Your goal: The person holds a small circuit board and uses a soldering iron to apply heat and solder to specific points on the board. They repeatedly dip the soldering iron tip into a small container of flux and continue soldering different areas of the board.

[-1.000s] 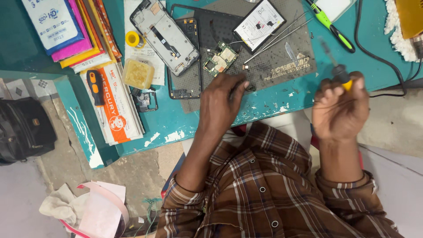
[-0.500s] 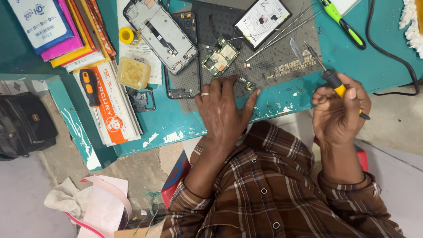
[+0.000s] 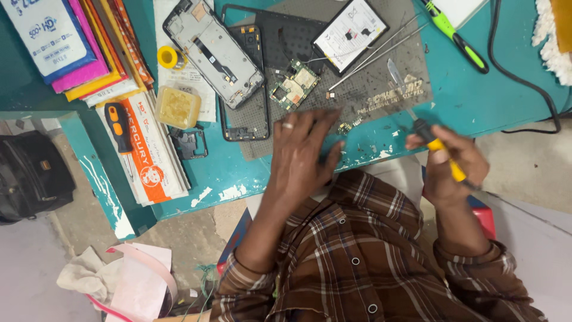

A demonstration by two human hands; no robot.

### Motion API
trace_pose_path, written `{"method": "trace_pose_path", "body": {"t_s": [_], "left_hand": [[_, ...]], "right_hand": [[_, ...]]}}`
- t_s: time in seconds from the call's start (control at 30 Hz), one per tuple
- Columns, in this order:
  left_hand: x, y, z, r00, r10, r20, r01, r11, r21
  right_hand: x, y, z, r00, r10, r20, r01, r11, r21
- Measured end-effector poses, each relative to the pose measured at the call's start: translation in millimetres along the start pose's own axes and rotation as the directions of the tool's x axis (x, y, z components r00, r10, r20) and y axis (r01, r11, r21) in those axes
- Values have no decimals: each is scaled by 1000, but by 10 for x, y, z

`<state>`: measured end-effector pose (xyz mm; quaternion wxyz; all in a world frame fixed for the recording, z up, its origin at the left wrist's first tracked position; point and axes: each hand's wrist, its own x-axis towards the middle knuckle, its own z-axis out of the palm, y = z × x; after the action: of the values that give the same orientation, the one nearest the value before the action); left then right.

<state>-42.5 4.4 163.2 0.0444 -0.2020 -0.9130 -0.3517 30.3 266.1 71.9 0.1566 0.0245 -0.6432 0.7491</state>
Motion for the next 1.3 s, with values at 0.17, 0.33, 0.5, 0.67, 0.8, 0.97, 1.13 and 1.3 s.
{"method": "trace_pose_path", "body": {"t_s": [0.17,0.33,0.5,0.67,0.8,0.97,1.13,1.3], "left_hand": [[-115,41,158,994,-59,-95,68,993,94],[-107,-39,174,992,-48,-116,61,992,109],[-105,-45,161,989,-57,-138,68,995,75],[-176,-126,116,980,-92,-177,78,993,-85],[-182,-155,76,972,-166,-168,131,970,-204],[-123,-47,32,979,-163,-119,150,982,-112],[-107,13,46,966,-223,-127,198,963,-184],[-175,-84,167,892,-450,-45,245,564,-788]], "right_hand": [[57,-101,148,968,-151,198,208,929,-306],[172,-151,252,953,-210,219,279,890,-360],[191,-191,303,935,-238,262,339,811,-476],[157,-181,332,917,-251,310,388,738,-552],[138,-184,367,911,-264,316,404,723,-560],[157,-238,395,907,-274,319,414,718,-560],[203,-271,427,865,-344,367,498,680,-538],[301,-214,474,786,-528,322,617,631,-471]]}}
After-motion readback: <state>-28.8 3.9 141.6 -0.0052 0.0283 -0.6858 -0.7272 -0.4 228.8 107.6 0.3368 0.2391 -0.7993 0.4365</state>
